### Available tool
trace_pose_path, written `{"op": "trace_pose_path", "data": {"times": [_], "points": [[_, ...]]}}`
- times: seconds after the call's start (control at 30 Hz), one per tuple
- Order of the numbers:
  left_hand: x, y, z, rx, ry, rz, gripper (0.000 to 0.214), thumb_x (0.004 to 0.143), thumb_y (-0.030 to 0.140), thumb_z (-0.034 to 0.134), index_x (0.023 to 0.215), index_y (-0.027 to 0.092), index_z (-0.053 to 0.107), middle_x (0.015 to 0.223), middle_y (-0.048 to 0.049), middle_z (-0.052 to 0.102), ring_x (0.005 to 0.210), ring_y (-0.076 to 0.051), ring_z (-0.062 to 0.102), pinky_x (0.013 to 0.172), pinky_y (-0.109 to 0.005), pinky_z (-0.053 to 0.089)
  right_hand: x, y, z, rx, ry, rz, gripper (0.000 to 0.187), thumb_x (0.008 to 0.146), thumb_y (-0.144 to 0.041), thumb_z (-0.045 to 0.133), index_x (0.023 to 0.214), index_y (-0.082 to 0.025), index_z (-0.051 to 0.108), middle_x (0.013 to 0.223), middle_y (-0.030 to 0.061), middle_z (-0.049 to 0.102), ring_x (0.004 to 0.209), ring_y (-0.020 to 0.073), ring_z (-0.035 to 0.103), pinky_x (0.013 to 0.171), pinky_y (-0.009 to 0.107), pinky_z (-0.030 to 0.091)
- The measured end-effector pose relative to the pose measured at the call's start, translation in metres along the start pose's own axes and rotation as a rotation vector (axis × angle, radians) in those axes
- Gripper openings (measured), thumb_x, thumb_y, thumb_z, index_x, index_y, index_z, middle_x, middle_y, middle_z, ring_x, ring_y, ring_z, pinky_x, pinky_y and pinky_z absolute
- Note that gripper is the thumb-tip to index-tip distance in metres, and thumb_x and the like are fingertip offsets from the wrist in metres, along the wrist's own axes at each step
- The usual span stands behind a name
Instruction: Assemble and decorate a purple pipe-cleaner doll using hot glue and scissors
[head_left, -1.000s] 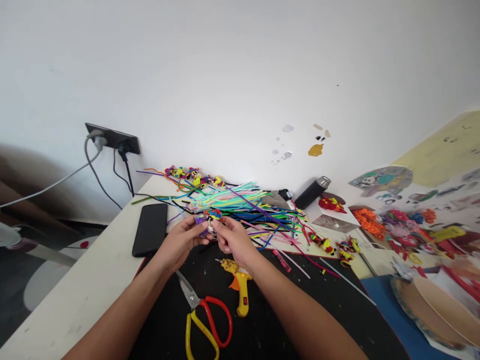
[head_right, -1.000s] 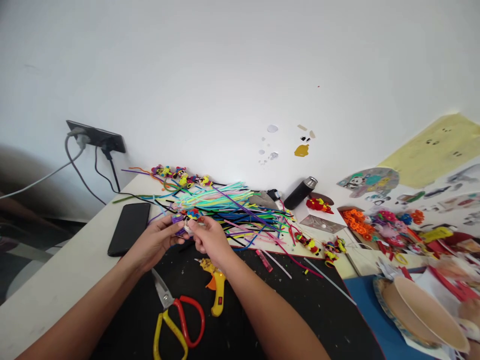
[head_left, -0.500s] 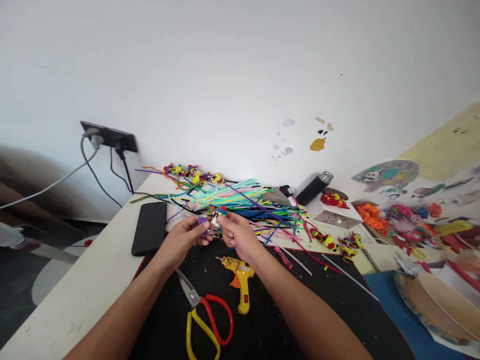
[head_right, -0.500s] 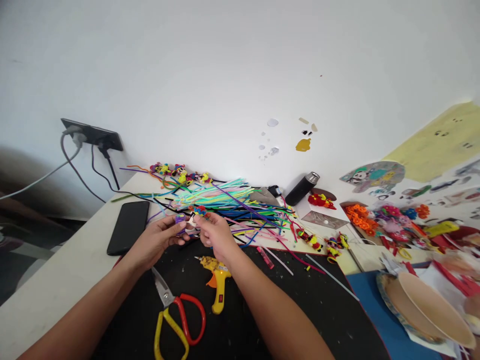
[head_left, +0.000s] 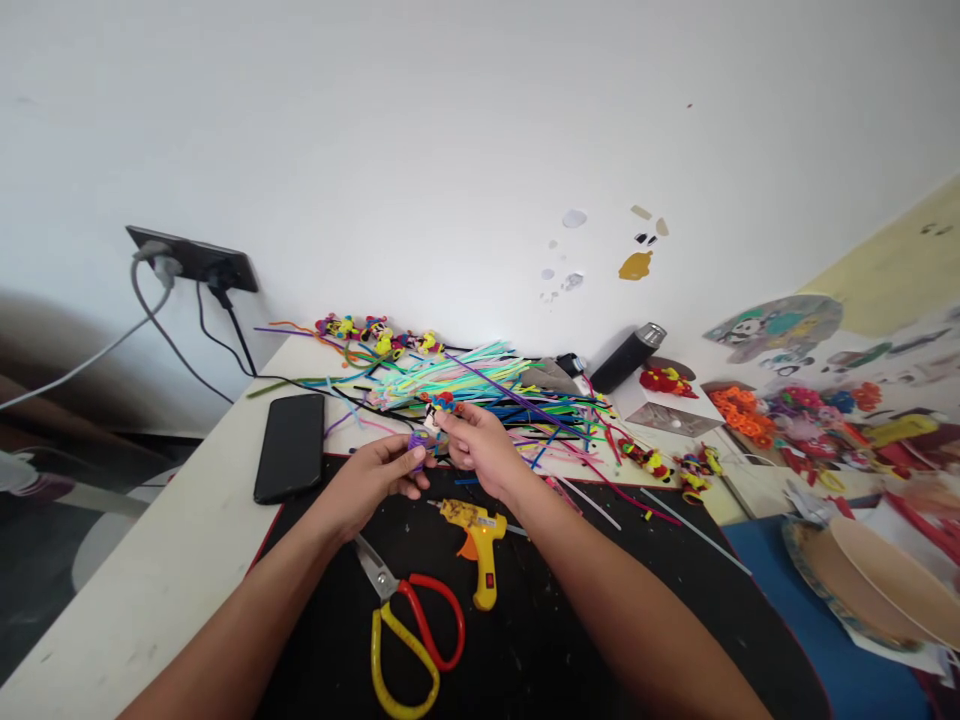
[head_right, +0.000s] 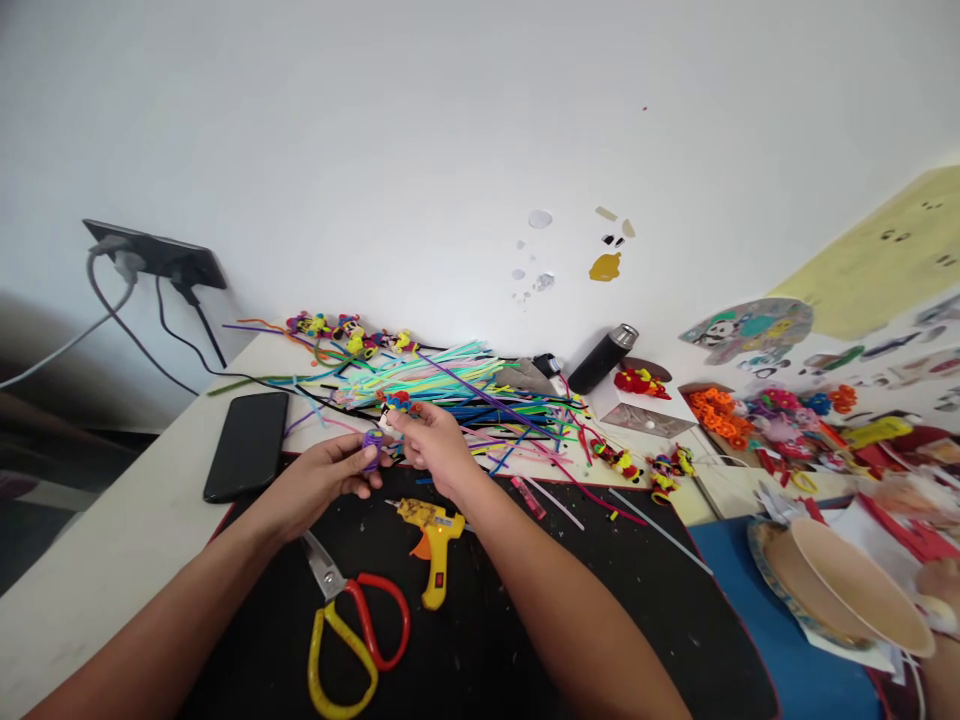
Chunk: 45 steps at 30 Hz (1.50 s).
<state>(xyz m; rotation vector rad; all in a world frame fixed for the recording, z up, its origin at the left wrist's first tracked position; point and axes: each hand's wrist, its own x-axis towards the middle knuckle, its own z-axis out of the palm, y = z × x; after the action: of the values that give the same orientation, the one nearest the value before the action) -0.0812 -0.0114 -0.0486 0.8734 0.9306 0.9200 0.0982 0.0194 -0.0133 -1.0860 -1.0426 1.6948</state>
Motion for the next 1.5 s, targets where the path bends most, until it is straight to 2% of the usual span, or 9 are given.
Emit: {"op": "trace_pose_path", "data": {"times": [0.23, 0.47, 0.6, 0.8, 1.03, 1.3, 1.5], "points": [[-0.002, -0.001, -0.001, -0.206, 0.008, -0.081, 0.029, 0.074, 0.033, 0.096, 0.091, 0.015, 0.081, 0.093, -0.0092, 0.078, 0.079, -0.018, 0.071, 0.066, -0.025, 0.062, 0.001, 0.001, -0.003, 0.020, 0.012, 0.007, 0.048, 0.069, -0.052, 0.091, 0.082, -0.022, 0.055, 0.050, -0.0145, 0.035, 0.038, 0.0039, 0.024, 0.041, 0.024, 0.011], [-0.002, 0.003, 0.002, -0.283, 0.020, -0.130, 0.012, 0.083, 0.021, 0.087, 0.088, 0.013, 0.080, 0.089, -0.0096, 0.080, 0.085, -0.022, 0.078, 0.077, -0.029, 0.065, 0.001, 0.003, -0.005, 0.020, 0.011, 0.001, 0.049, 0.070, -0.053, 0.090, 0.082, -0.021, 0.054, 0.050, -0.0148, 0.035, 0.038, 0.0036, 0.024, 0.041, 0.023, 0.013], [-0.002, 0.003, 0.001, -0.304, 0.037, -0.142, 0.008, 0.085, 0.016, 0.084, 0.090, 0.013, 0.079, 0.086, -0.0091, 0.081, 0.082, -0.021, 0.079, 0.077, -0.029, 0.065, 0.000, 0.003, -0.006, 0.024, 0.009, 0.001, 0.049, 0.070, -0.053, 0.091, 0.081, -0.021, 0.055, 0.049, -0.0150, 0.034, 0.038, 0.0036, 0.024, 0.040, 0.022, 0.013], [-0.002, 0.000, -0.001, -0.301, 0.019, -0.124, 0.017, 0.080, 0.014, 0.089, 0.092, 0.014, 0.077, 0.087, -0.0074, 0.081, 0.079, -0.021, 0.079, 0.072, -0.027, 0.066, 0.000, 0.000, -0.007, 0.009, 0.022, 0.009, 0.050, 0.069, -0.054, 0.091, 0.083, -0.021, 0.056, 0.050, -0.0149, 0.036, 0.038, 0.0035, 0.025, 0.040, 0.022, 0.013], [-0.002, 0.000, -0.002, -0.261, -0.044, -0.113, 0.026, 0.071, 0.022, 0.097, 0.089, 0.014, 0.080, 0.083, -0.0047, 0.077, 0.072, -0.016, 0.075, 0.069, -0.024, 0.064, -0.002, -0.004, -0.009, -0.025, 0.029, 0.030, 0.050, 0.069, -0.054, 0.091, 0.085, -0.020, 0.058, 0.048, -0.0151, 0.036, 0.037, 0.0037, 0.025, 0.040, 0.022, 0.012], [-0.002, 0.000, -0.002, -0.207, -0.097, -0.100, 0.028, 0.071, 0.028, 0.097, 0.091, 0.014, 0.083, 0.087, -0.0070, 0.077, 0.071, -0.015, 0.071, 0.067, -0.023, 0.062, -0.002, -0.004, -0.010, -0.045, 0.008, 0.038, 0.050, 0.069, -0.054, 0.091, 0.080, -0.021, 0.055, 0.048, -0.0150, 0.035, 0.036, 0.0035, 0.025, 0.041, 0.022, 0.011], [-0.003, 0.002, 0.000, -0.211, -0.091, -0.093, 0.032, 0.068, 0.032, 0.099, 0.090, 0.015, 0.084, 0.085, -0.0068, 0.077, 0.069, -0.015, 0.070, 0.065, -0.022, 0.061, -0.006, -0.007, -0.009, -0.049, -0.003, 0.042, 0.051, 0.068, -0.056, 0.091, 0.079, -0.021, 0.055, 0.049, -0.0147, 0.034, 0.038, 0.0037, 0.025, 0.042, 0.023, 0.009]]}}
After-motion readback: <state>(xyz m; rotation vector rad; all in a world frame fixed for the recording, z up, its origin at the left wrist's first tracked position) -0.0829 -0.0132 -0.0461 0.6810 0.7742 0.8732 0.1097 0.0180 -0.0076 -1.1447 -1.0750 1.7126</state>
